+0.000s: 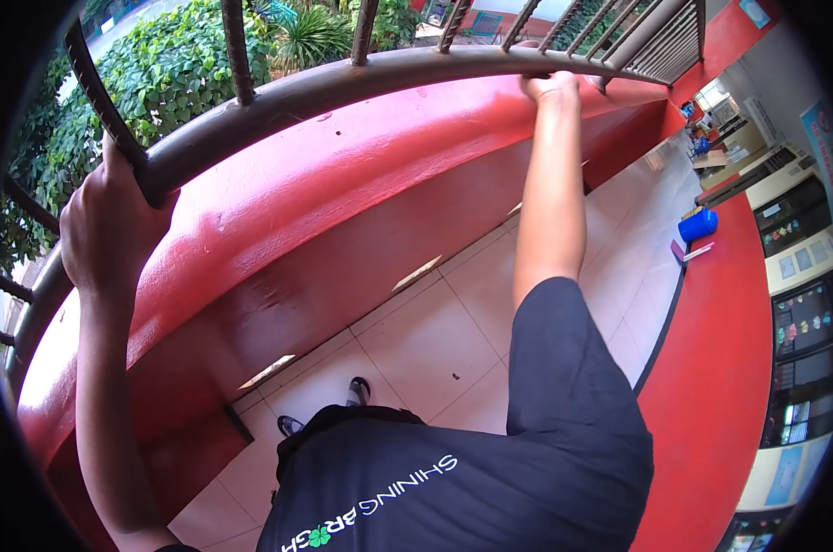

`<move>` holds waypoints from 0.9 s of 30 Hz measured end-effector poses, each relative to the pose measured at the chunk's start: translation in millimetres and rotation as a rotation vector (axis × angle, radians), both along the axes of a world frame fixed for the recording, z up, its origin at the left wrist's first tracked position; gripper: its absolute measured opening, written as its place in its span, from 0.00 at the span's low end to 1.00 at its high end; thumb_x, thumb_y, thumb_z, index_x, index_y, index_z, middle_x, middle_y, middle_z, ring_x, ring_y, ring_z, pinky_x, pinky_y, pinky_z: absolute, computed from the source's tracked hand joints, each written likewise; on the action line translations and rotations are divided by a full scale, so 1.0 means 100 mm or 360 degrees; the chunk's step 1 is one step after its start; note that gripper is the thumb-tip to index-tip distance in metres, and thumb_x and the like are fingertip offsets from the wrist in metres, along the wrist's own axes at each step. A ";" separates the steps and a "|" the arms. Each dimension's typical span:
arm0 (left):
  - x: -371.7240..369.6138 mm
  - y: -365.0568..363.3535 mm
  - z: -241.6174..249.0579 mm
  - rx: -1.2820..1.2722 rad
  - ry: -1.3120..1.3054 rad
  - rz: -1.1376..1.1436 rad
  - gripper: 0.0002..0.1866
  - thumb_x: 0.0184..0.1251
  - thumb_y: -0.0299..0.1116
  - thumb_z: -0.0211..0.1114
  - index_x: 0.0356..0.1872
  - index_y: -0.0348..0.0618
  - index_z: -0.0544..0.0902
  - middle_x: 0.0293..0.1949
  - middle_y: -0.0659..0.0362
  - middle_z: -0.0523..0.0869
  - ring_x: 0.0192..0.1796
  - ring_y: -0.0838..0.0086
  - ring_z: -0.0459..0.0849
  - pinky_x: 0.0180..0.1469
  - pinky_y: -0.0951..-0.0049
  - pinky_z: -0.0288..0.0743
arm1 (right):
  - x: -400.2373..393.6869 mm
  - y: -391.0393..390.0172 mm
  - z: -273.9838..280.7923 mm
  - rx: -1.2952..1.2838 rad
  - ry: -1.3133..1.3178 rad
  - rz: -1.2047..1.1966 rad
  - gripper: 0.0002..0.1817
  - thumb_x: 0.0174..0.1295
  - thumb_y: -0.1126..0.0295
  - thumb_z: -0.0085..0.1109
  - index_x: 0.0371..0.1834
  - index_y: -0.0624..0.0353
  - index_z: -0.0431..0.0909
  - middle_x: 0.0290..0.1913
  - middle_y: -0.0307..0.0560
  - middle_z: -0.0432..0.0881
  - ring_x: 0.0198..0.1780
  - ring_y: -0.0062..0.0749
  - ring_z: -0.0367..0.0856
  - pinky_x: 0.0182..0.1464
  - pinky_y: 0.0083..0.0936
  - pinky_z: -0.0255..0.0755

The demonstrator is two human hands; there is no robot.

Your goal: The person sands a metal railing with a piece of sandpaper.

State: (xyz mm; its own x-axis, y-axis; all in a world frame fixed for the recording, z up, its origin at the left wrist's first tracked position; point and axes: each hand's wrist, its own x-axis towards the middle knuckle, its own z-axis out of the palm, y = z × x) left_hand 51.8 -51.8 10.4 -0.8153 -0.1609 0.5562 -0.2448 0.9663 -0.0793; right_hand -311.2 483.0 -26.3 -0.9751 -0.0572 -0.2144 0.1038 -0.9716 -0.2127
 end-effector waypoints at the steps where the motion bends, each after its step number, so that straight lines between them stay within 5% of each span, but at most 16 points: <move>1: 0.01 0.00 0.00 0.0017 0.0031 -0.0048 0.26 0.60 0.45 0.80 0.52 0.42 0.80 0.35 0.46 0.91 0.40 0.47 0.92 0.43 0.47 0.86 | 0.66 -0.61 -0.20 0.0003 0.0003 -0.0003 0.21 0.82 0.59 0.42 0.59 0.63 0.79 0.50 0.58 0.87 0.53 0.50 0.87 0.54 0.62 0.86; 2: 0.01 0.01 -0.01 0.0015 0.0032 -0.0051 0.26 0.60 0.45 0.80 0.52 0.42 0.80 0.35 0.46 0.91 0.40 0.47 0.92 0.43 0.47 0.86 | 1.03 -1.14 -0.24 -0.0298 0.0603 0.0489 0.29 0.86 0.55 0.31 0.63 0.70 0.76 0.56 0.65 0.85 0.58 0.54 0.85 0.63 0.62 0.82; 4: 0.00 -0.03 -0.03 -0.0002 0.0066 -0.0090 0.26 0.60 0.45 0.80 0.52 0.43 0.80 0.35 0.46 0.91 0.40 0.47 0.92 0.43 0.46 0.86 | 1.70 -1.79 -0.12 0.0021 0.0239 0.0003 0.38 0.87 0.49 0.20 0.64 0.73 0.76 0.60 0.69 0.83 0.63 0.58 0.82 0.70 0.60 0.77; 5: 0.00 -0.04 -0.04 -0.0007 0.0059 -0.0081 0.26 0.60 0.45 0.80 0.52 0.43 0.80 0.35 0.46 0.91 0.40 0.47 0.92 0.43 0.46 0.86 | 1.65 -1.72 -0.14 -0.0110 0.0287 0.0153 0.45 0.84 0.44 0.09 0.60 0.71 0.78 0.52 0.67 0.88 0.58 0.57 0.86 0.61 0.57 0.84; 8: -0.02 -0.09 -0.05 -0.0075 0.0038 -0.0044 0.30 0.61 0.48 0.79 0.58 0.43 0.79 0.34 0.48 0.92 0.37 0.49 0.93 0.42 0.49 0.87 | 1.08 -1.14 -0.14 -0.0434 0.0397 0.0283 0.38 0.85 0.49 0.16 0.63 0.67 0.76 0.54 0.65 0.86 0.58 0.56 0.85 0.63 0.62 0.80; 12: 0.01 -0.02 0.00 -0.0044 0.0050 -0.0067 0.34 0.62 0.48 0.79 0.63 0.42 0.77 0.34 0.48 0.92 0.36 0.51 0.93 0.39 0.51 0.88 | 0.62 -0.34 0.18 -0.0307 0.0005 -0.0235 0.34 0.83 0.46 0.26 0.60 0.64 0.76 0.54 0.61 0.84 0.56 0.56 0.85 0.59 0.62 0.81; 16: 0.01 -0.02 -0.01 -0.0014 0.0042 -0.0063 0.35 0.61 0.47 0.79 0.64 0.40 0.77 0.36 0.47 0.92 0.39 0.49 0.93 0.43 0.49 0.87 | 0.95 -0.94 0.05 -0.0075 0.0139 0.0054 0.39 0.82 0.39 0.26 0.59 0.65 0.76 0.52 0.63 0.84 0.54 0.53 0.84 0.59 0.64 0.78; 17: 0.00 -0.04 -0.03 -0.0060 0.0080 -0.0108 0.36 0.61 0.48 0.78 0.66 0.40 0.76 0.34 0.48 0.92 0.37 0.51 0.93 0.40 0.51 0.88 | 1.58 -1.71 0.10 0.0059 0.0229 -0.0079 0.44 0.80 0.33 0.24 0.59 0.68 0.76 0.52 0.63 0.84 0.53 0.52 0.84 0.57 0.60 0.78; 18: -0.01 -0.07 -0.04 -0.0112 0.0117 -0.0157 0.37 0.62 0.48 0.78 0.67 0.40 0.75 0.32 0.50 0.92 0.35 0.52 0.94 0.38 0.52 0.89 | 2.00 -2.11 0.06 -0.0016 0.0336 0.0279 0.50 0.78 0.28 0.19 0.61 0.70 0.75 0.53 0.63 0.84 0.57 0.52 0.83 0.59 0.55 0.77; 19: 0.00 -0.05 -0.03 -0.0115 0.0107 -0.0152 0.37 0.63 0.49 0.77 0.69 0.39 0.75 0.32 0.49 0.92 0.36 0.53 0.94 0.37 0.53 0.89 | 2.38 -2.47 0.05 0.0408 0.0327 0.0270 0.53 0.77 0.26 0.18 0.63 0.70 0.74 0.55 0.64 0.84 0.61 0.50 0.81 0.60 0.52 0.75; 23: -0.03 -0.10 -0.06 -0.0170 0.0148 -0.0193 0.37 0.64 0.50 0.76 0.68 0.38 0.76 0.29 0.48 0.91 0.33 0.55 0.94 0.35 0.54 0.89 | 1.99 -2.16 0.04 -0.0244 0.0288 0.0172 0.55 0.75 0.25 0.19 0.68 0.74 0.70 0.60 0.69 0.81 0.62 0.59 0.81 0.65 0.59 0.76; 27: 0.03 -0.02 0.00 -0.0067 0.0106 -0.0127 0.31 0.62 0.49 0.78 0.58 0.42 0.78 0.33 0.49 0.92 0.36 0.53 0.94 0.39 0.52 0.89 | 2.12 -2.35 0.11 -0.0033 0.0298 0.0095 0.54 0.75 0.26 0.19 0.65 0.72 0.72 0.58 0.68 0.82 0.59 0.55 0.82 0.60 0.57 0.78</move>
